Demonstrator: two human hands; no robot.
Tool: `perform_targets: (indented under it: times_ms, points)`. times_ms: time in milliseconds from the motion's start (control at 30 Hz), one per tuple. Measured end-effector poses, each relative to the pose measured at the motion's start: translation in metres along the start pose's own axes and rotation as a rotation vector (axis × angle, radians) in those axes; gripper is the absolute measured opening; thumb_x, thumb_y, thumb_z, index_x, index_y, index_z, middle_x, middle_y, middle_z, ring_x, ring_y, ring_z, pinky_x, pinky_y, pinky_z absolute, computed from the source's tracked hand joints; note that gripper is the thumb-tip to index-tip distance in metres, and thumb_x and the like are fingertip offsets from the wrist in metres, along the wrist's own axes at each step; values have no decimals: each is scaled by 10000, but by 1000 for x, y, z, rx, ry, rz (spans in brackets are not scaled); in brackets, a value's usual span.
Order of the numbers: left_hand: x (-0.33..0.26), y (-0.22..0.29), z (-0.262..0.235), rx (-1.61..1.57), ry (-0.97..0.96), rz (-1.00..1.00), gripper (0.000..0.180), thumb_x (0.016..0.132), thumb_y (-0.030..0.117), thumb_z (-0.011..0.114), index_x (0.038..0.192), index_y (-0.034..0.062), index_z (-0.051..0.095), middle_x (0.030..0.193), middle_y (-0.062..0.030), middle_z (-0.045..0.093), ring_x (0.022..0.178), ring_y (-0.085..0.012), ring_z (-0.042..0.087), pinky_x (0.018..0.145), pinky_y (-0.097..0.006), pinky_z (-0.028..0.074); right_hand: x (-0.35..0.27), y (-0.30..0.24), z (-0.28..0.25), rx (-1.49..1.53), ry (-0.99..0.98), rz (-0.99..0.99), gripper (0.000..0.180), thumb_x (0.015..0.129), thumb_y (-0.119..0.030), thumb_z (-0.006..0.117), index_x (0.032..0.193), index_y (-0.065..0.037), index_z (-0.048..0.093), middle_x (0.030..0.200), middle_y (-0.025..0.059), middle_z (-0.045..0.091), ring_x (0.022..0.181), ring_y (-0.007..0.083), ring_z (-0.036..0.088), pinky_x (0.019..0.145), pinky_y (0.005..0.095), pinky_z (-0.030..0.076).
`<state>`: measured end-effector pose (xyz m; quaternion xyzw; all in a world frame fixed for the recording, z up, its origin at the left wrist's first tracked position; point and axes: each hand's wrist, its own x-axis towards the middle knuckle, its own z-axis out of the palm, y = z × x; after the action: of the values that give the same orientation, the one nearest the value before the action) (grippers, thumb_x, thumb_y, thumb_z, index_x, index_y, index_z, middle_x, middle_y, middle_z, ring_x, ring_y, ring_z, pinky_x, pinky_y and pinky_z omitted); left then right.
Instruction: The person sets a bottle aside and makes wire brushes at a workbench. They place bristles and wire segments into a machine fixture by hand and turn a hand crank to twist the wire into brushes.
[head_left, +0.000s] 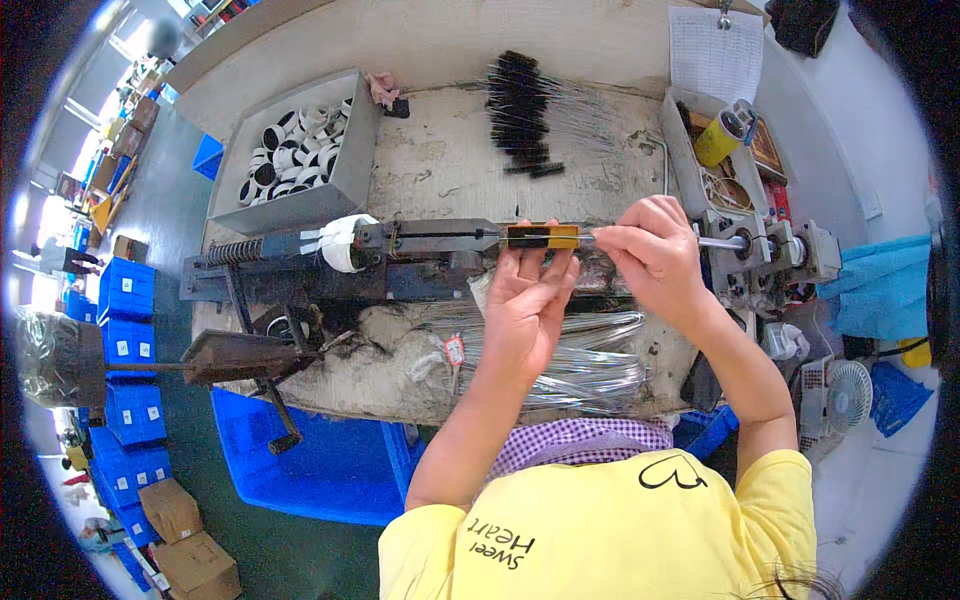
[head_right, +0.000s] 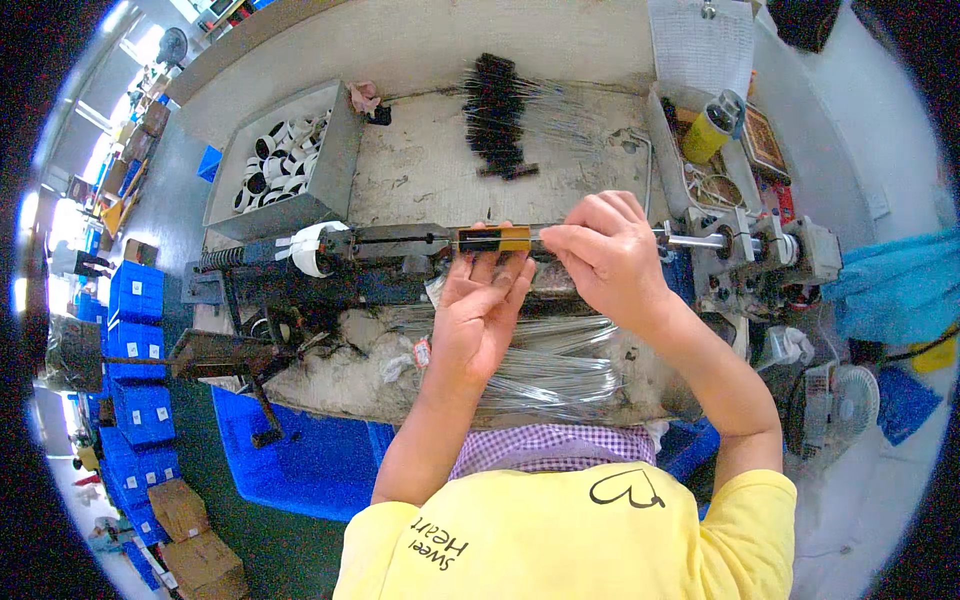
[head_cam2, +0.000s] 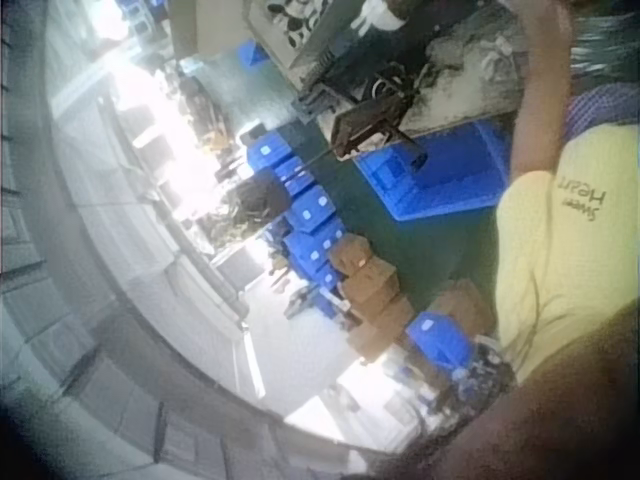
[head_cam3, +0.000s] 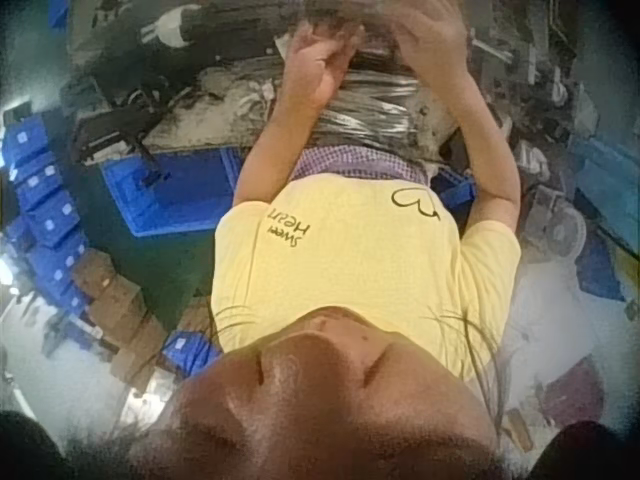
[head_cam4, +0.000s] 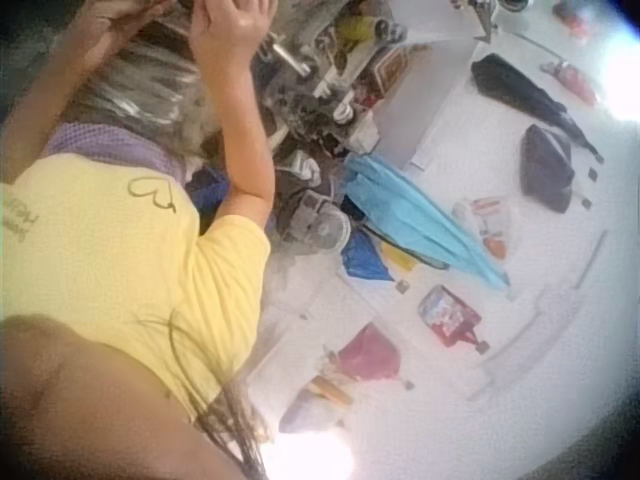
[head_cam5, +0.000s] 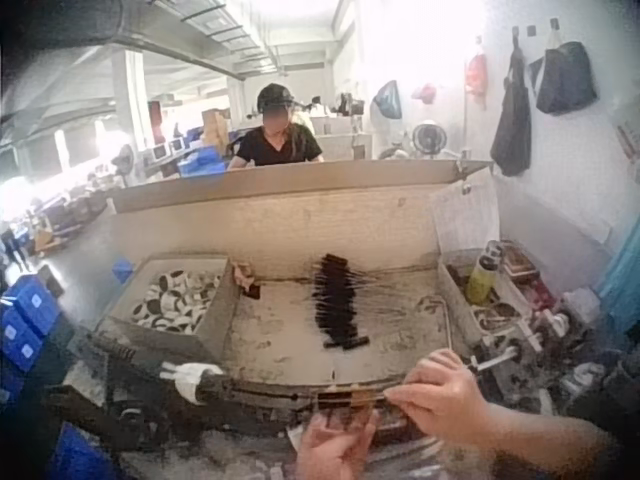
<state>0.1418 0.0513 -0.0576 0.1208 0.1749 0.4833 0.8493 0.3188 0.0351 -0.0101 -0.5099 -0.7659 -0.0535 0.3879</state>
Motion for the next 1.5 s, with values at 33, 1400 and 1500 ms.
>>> perform_targets:
  times_ms: [33, 1400, 1500]
  points:
    - [0, 0, -1, -11, 6, 1, 545, 887, -152, 443, 1360, 118, 410, 1394, -105, 447, 1296, -298, 451, 1107, -435, 385, 1, 1, 2, -13, 2, -28, 144, 667, -51, 728, 790, -109, 680, 723, 20, 552, 721, 232, 564, 703, 368, 435]
    - [-1, -2, -1, 22, 5, 32, 532, 870, -164, 452, 1331, 101, 437, 1371, -95, 469, 1270, -267, 471, 1085, -411, 414, 12, -4, 5, -93, -87, -82, 86, 651, -61, 673, 731, -91, 673, 724, 22, 534, 752, 224, 563, 796, 372, 438]
    - [-1, -1, 2, 51, 0, 15, 581, 857, -181, 415, 1342, 138, 417, 1379, -60, 462, 1250, -213, 486, 1057, -346, 436, 13, -4, 5, -113, -95, -83, 79, 653, -61, 674, 726, -92, 672, 718, 23, 532, 750, 225, 564, 796, 372, 438]
